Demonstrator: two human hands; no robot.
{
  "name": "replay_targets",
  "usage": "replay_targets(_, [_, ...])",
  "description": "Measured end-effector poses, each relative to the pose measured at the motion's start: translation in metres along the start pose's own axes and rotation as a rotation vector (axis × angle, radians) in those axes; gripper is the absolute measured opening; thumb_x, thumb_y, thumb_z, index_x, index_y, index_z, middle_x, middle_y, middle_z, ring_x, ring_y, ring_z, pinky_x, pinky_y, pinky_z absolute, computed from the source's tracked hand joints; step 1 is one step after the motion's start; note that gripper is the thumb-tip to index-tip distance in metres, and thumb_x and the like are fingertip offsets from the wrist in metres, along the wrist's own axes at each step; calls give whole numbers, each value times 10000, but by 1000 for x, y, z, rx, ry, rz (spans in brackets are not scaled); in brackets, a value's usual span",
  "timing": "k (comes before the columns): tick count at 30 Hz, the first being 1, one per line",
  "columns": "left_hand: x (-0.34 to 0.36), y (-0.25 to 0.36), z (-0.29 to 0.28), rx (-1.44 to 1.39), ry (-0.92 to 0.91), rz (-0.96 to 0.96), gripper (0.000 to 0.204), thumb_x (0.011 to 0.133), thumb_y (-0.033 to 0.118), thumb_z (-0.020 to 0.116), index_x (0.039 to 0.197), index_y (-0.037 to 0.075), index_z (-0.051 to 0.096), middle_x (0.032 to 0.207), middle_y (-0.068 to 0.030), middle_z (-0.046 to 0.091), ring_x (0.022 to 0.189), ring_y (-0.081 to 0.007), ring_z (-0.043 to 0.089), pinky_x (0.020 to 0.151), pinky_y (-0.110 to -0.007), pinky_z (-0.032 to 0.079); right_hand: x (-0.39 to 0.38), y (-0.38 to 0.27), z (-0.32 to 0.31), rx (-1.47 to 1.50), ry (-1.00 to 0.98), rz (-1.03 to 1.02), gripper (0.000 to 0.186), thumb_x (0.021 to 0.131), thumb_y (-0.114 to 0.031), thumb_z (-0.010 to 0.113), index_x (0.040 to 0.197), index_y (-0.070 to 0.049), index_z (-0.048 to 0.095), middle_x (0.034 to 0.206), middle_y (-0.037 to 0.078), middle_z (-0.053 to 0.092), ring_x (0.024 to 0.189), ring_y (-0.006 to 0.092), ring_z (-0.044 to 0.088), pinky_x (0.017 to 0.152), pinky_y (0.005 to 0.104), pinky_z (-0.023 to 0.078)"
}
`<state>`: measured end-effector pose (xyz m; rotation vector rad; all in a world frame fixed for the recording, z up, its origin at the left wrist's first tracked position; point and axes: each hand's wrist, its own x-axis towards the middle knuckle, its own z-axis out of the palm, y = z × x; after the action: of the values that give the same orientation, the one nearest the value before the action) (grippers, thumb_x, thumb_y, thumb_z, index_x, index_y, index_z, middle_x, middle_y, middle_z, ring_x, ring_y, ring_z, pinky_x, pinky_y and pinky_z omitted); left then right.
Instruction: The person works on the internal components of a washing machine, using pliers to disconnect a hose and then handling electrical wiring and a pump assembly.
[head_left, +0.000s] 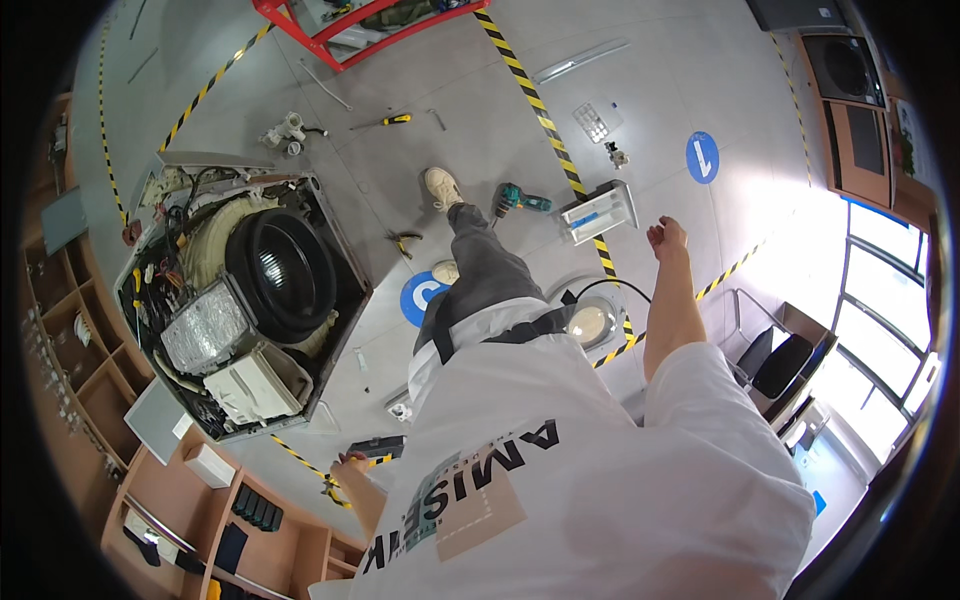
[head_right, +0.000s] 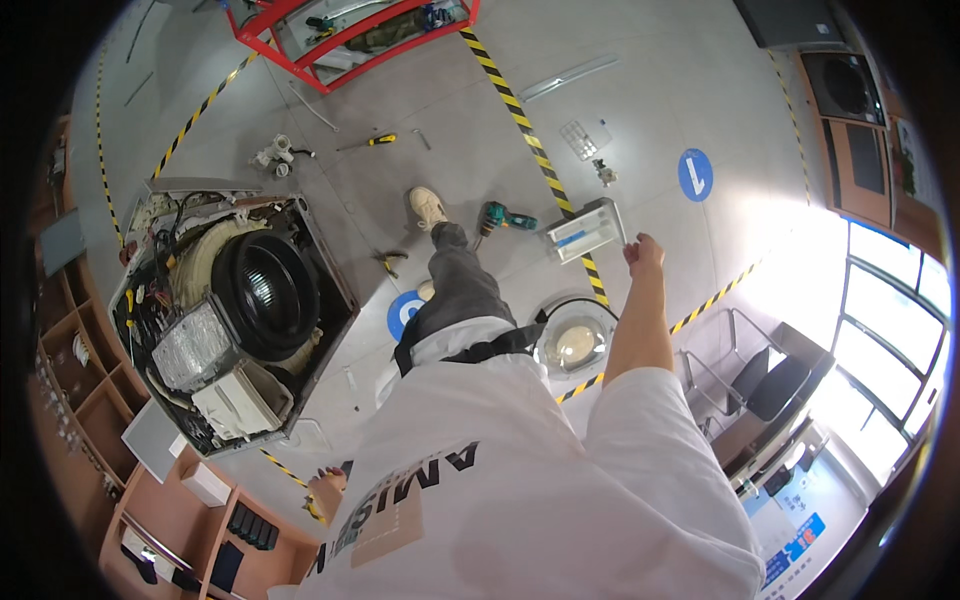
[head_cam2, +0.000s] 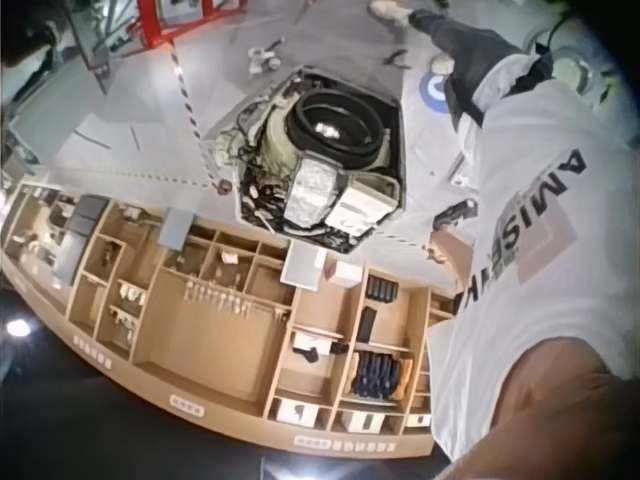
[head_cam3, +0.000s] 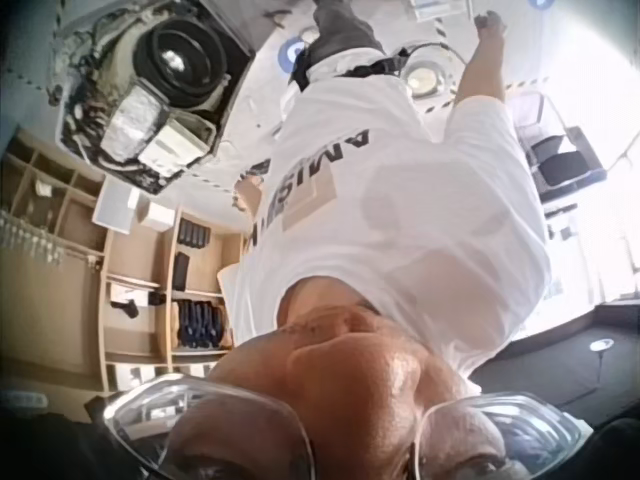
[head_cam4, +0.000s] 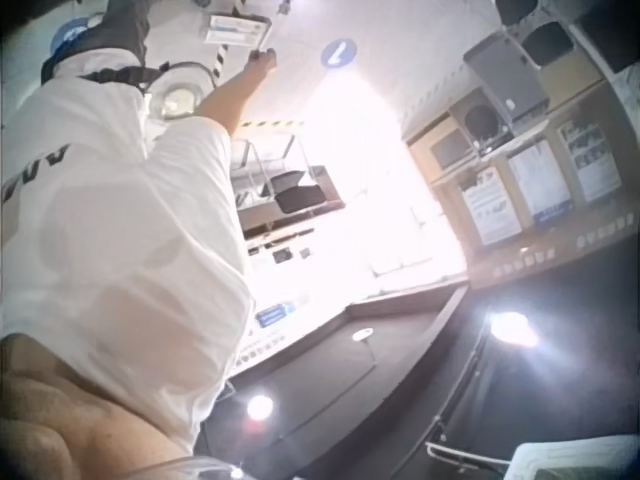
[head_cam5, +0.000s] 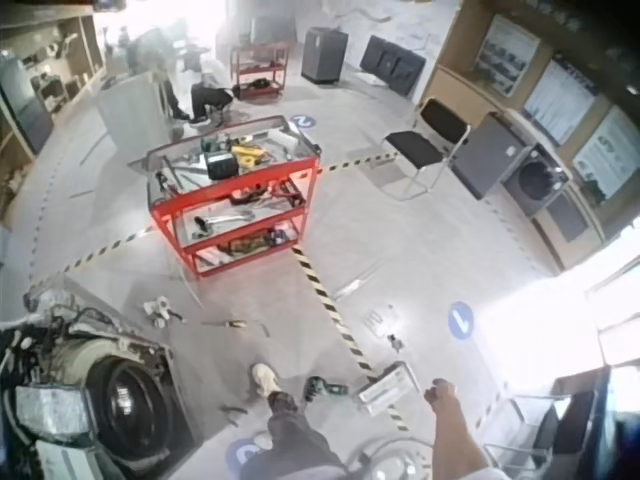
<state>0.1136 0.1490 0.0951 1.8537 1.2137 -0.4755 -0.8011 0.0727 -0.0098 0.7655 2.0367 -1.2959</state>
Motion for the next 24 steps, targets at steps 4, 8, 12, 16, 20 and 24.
replay_targets(4, [20, 0, 10, 29, 2, 100, 281, 967, 421, 430, 1022, 216, 614, 983, 68, 628, 914, -138, 576, 724, -376, 411, -13, 27, -38, 128, -78, -52, 113, 894, -121, 612, 941, -25, 574, 753, 98, 523, 682, 212, 552, 615, 361, 549])
replay_targets(8, [29, -4, 3, 171, -34, 185, 279, 963, 393, 430, 1081, 194, 586, 1089, 93, 617, 1027, -143, 555, 841, -443, 379, -19, 44, -57, 70, -54, 38, 226, 889, -152, 629, 1077, -35, 585, 824, 94, 524, 739, 228, 551, 671, 362, 544])
replay_targets(12, [42, -20, -14, 211, -30, 294, 285, 962, 377, 435, 1095, 157, 560, 1081, 35, 615, 1025, -147, 557, 840, -389, 404, -11, 60, -64, 12, -62, 81, 254, 894, -169, 615, 1104, -30, 583, 842, 104, 542, 720, 227, 574, 646, 358, 561])
replay_targets(16, [63, -43, -33, 118, 10, 206, 239, 953, 325, 434, 1013, 134, 566, 1025, -5, 597, 930, -144, 541, 793, -313, 422, -3, 62, -43, -10, -107, 89, 243, 876, -191, 637, 1076, -57, 596, 817, 91, 542, 718, 222, 568, 652, 362, 562])
replay_targets(20, [66, -65, -33, 61, 119, 102, 204, 930, 264, 455, 932, 139, 617, 973, -29, 604, 880, -159, 560, 745, -335, 440, -2, 35, 12, -54, -105, 92, 248, 879, -194, 638, 1084, -57, 608, 856, 75, 556, 765, 193, 558, 654, 327, 556])
replay_targets(24, [29, -87, -17, -13, 122, 97, 220, 926, 266, 452, 972, 143, 629, 986, -33, 611, 898, -166, 572, 754, -365, 443, -2, -12, 91, -130, -151, 69, 247, 894, -208, 634, 1084, -53, 609, 892, 85, 577, 789, 192, 564, 664, 329, 562])
